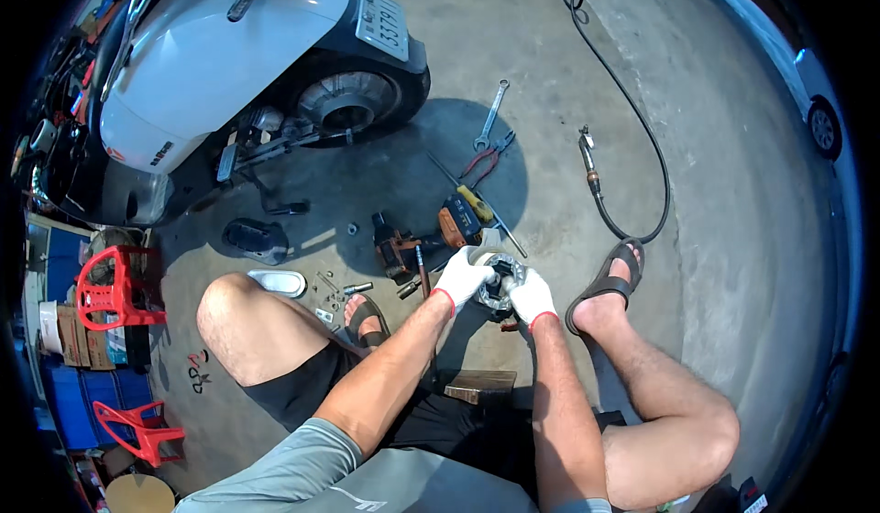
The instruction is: The person assembles a motorcycle brake drum assembly by hand, uses a power tool to tighten components, and fits the wheel assembly back onto the scooter rear axle.
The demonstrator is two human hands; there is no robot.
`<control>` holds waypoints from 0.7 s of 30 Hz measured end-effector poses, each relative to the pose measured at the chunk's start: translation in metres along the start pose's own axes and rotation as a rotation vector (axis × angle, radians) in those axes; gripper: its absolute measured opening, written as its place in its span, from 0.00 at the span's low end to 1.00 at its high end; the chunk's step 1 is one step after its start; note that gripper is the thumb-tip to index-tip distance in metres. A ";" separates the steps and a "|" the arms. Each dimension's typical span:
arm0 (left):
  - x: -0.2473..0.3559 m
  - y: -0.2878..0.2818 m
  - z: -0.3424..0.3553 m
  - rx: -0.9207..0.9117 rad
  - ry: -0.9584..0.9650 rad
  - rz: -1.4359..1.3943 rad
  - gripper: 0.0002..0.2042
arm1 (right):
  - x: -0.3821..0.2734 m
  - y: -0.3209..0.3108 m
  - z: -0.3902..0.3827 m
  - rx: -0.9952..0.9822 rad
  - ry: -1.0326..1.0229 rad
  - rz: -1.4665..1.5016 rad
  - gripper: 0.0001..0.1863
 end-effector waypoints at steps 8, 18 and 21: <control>-0.006 0.007 -0.021 0.146 0.101 0.479 0.35 | -0.022 -0.005 -0.021 -0.059 0.100 -0.315 0.20; -0.011 0.013 -0.042 0.195 0.084 0.497 0.33 | -0.029 -0.008 -0.031 -0.091 0.124 -0.403 0.19; -0.024 -0.010 -0.022 0.164 0.219 0.122 0.27 | -0.049 -0.004 -0.023 -0.076 0.088 -0.320 0.20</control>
Point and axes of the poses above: each hand's wrist, its own z-axis towards the middle knuckle, its own y-axis out of the palm, x = y × z, the point moved 7 cm from there along z, towards the middle knuckle, and after that the axes turned 8 degrees about -y, right-handed, at the moved point
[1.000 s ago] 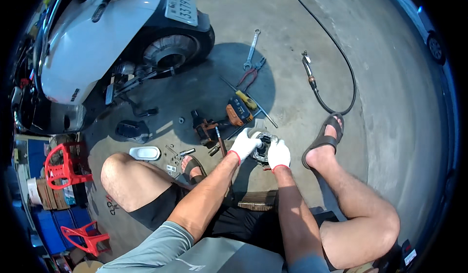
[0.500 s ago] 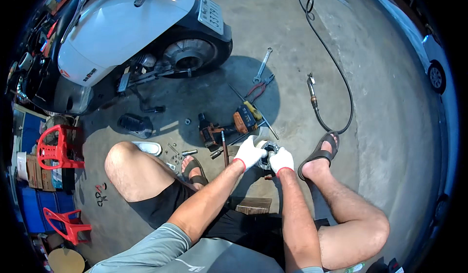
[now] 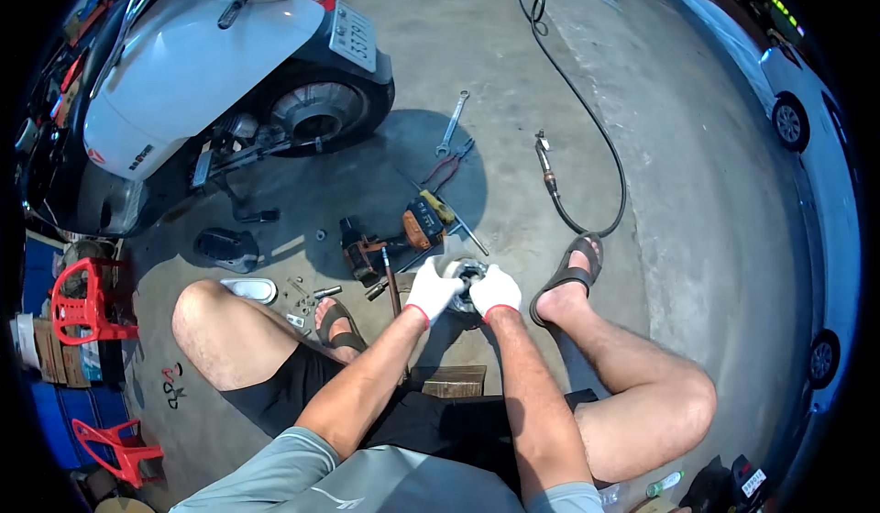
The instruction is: The person assembles a motorcycle brake drum assembly by hand, uses a power tool to tighten components, and fits the wheel assembly back onto the scooter rear axle.
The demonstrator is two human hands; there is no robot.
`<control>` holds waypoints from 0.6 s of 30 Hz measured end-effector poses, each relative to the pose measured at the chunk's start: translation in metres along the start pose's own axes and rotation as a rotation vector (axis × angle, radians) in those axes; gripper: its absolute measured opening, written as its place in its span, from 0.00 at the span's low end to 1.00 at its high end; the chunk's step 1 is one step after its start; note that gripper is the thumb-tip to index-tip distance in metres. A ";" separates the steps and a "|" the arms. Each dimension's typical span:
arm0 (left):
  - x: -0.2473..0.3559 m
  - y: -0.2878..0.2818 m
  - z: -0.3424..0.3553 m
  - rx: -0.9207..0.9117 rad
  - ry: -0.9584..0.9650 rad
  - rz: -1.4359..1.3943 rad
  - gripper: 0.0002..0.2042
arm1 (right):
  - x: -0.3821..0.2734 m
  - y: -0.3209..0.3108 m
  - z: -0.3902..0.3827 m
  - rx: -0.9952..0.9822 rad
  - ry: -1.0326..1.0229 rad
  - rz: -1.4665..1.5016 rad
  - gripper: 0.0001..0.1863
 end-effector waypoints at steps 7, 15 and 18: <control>0.055 -0.012 0.006 -0.162 -0.063 -0.578 0.25 | 0.008 -0.020 0.019 0.074 -0.052 0.752 0.21; 0.046 -0.012 0.016 -0.242 -0.069 -0.766 0.24 | 0.003 -0.016 0.024 0.231 -0.131 0.855 0.17; 0.049 -0.016 0.011 -0.227 -0.055 -0.764 0.23 | -0.004 -0.015 0.023 0.180 -0.152 0.871 0.17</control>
Point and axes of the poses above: each hand's wrist, its own z-axis towards the middle knuckle, its own y-axis out of the palm, x = y × z, the point moved 7 cm from there along z, towards the middle knuckle, and after that the axes turned 8 degrees about -y, right-handed, at the moved point
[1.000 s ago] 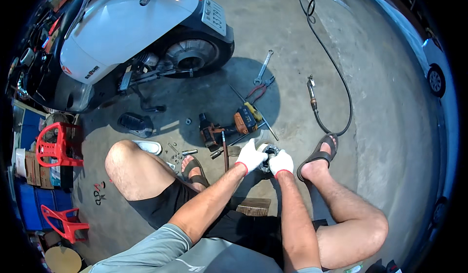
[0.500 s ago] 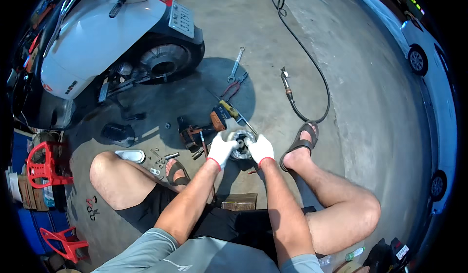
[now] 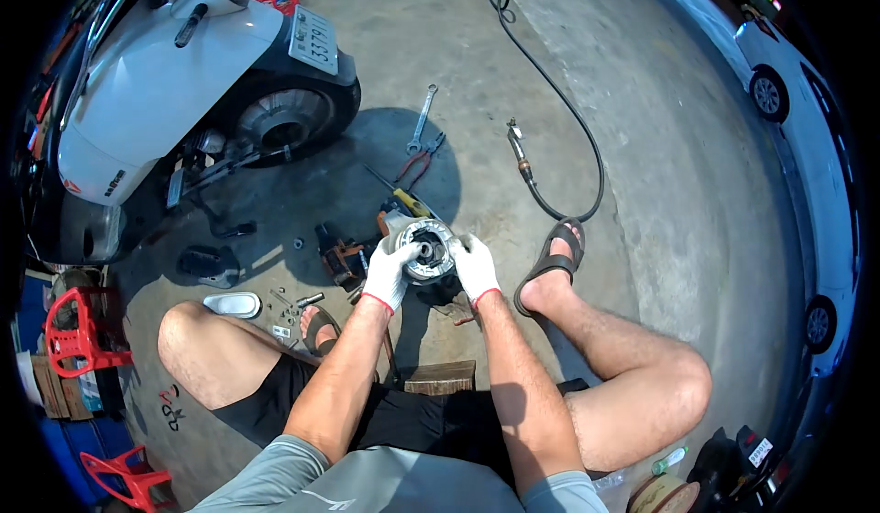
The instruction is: The person assembles a motorcycle brake drum assembly by hand, uses a power tool to tighten components, and fits the wheel assembly back onto the scooter rear axle.
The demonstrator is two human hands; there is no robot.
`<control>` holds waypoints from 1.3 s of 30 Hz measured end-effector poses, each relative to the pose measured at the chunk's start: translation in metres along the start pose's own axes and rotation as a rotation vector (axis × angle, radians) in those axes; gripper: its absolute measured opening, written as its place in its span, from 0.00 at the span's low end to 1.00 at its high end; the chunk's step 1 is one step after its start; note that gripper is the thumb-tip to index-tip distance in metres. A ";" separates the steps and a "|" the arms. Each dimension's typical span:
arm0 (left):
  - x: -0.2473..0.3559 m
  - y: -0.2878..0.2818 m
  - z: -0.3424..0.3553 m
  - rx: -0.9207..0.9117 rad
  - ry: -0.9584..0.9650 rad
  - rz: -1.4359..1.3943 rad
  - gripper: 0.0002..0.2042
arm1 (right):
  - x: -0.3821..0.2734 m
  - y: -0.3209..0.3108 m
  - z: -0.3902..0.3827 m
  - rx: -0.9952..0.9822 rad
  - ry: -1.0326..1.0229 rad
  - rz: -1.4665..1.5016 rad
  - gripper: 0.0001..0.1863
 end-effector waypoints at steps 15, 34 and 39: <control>0.048 -0.021 0.007 0.383 0.180 -0.398 0.18 | -0.001 0.009 0.150 0.017 0.058 -0.342 0.20; 0.101 -0.075 0.071 0.561 0.080 -0.359 0.25 | 0.021 0.082 0.282 0.037 0.326 -0.982 0.21; 0.116 -0.076 0.070 0.571 0.182 -0.380 0.23 | 0.060 0.039 0.312 0.112 0.284 -0.835 0.17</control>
Point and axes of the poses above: each hand's wrist, its own z-axis towards the middle knuckle, its own y-axis out of the palm, x = y × z, the point moved 7 cm from there along z, towards the middle knuckle, and after that the axes turned 8 degrees about -y, right-handed, at the moved point
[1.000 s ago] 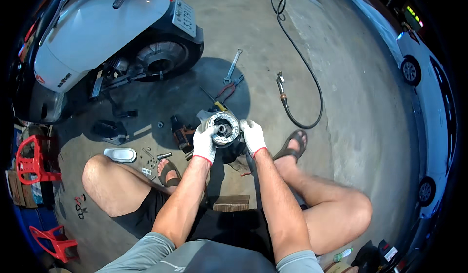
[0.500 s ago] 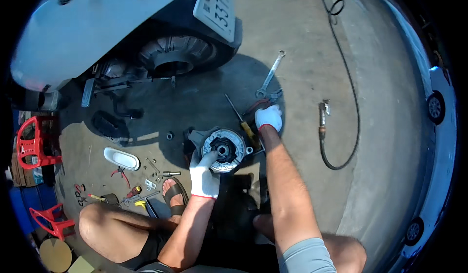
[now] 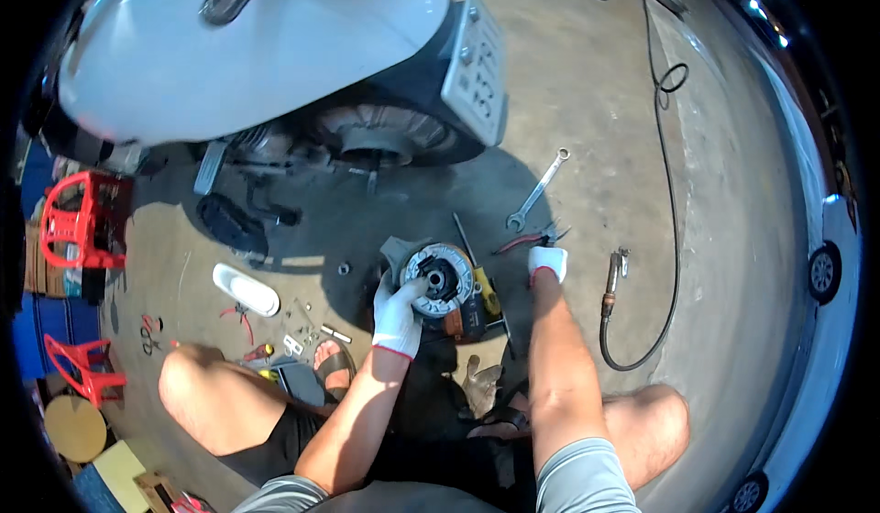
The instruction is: The person assembles a motorcycle brake drum assembly by hand, uses a power tool to tighten components, and fits the wheel assembly back onto the scooter rear axle.
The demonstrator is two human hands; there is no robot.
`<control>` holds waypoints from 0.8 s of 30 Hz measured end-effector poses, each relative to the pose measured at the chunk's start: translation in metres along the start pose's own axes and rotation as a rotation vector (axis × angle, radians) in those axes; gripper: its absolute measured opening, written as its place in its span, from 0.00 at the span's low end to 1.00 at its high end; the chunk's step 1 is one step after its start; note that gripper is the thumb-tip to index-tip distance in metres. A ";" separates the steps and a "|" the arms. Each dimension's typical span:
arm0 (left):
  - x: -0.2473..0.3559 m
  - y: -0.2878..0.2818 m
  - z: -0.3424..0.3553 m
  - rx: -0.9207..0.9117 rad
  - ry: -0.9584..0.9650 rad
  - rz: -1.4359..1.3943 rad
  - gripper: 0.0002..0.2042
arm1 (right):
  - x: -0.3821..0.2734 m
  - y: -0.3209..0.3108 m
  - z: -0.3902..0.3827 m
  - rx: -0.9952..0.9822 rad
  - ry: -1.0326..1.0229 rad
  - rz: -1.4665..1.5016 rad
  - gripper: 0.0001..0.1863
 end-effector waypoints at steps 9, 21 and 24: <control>-0.023 -0.043 0.002 0.130 -0.087 -0.198 0.26 | -0.055 -0.113 -0.069 0.460 -0.519 0.362 0.11; -0.037 0.009 -0.025 -0.249 -0.328 -0.482 0.14 | -0.157 -0.287 -0.224 -0.569 -0.229 1.758 0.17; -0.033 0.013 -0.035 -0.251 -0.376 -0.508 0.14 | -0.144 -0.280 -0.258 -0.673 -0.212 1.316 0.17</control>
Point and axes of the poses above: each hand's wrist, its own z-axis towards the middle knuckle, its own y-axis out of the palm, x = y × z, the point moved 7 cm from there along z, towards the middle knuckle, and after that the axes turned 8 degrees about -y, right-handed, at the moved point
